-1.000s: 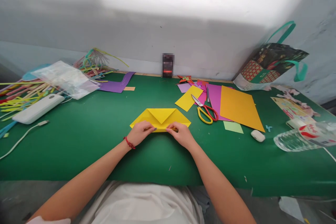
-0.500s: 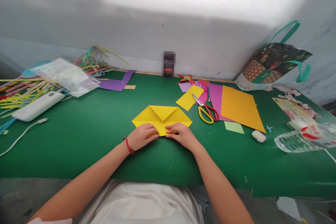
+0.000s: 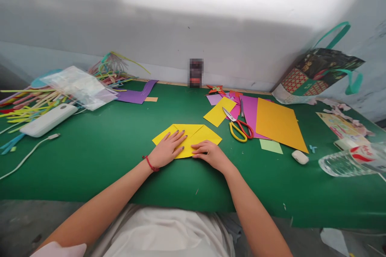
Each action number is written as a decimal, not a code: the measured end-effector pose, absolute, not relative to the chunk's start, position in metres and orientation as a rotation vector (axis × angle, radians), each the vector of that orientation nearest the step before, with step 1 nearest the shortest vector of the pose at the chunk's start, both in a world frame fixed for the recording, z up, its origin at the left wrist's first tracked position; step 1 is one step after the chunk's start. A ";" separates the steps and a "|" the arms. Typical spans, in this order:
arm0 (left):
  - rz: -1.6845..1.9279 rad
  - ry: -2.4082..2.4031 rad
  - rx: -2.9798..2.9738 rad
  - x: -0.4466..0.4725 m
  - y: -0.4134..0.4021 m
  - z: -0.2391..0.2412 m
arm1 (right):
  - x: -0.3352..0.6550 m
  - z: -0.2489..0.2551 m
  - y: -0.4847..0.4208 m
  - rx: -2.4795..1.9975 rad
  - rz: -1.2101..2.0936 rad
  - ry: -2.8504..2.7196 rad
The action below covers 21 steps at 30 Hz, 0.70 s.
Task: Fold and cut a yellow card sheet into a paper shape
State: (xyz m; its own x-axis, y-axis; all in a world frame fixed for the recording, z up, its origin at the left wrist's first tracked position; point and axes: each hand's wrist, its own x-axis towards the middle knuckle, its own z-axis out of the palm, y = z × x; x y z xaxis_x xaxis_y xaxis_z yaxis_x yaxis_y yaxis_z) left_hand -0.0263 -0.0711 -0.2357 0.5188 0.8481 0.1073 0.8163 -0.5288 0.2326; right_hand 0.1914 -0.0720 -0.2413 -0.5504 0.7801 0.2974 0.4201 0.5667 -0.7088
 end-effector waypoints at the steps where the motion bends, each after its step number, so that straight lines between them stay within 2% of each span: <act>1: 0.268 1.448 2.597 -0.026 -0.071 -0.235 | 0.191 -0.241 -0.073 -0.955 0.748 -2.208; 21: 0.243 1.433 2.732 -0.027 -0.072 -0.242 | 0.184 -0.241 -0.095 -0.900 0.196 -2.358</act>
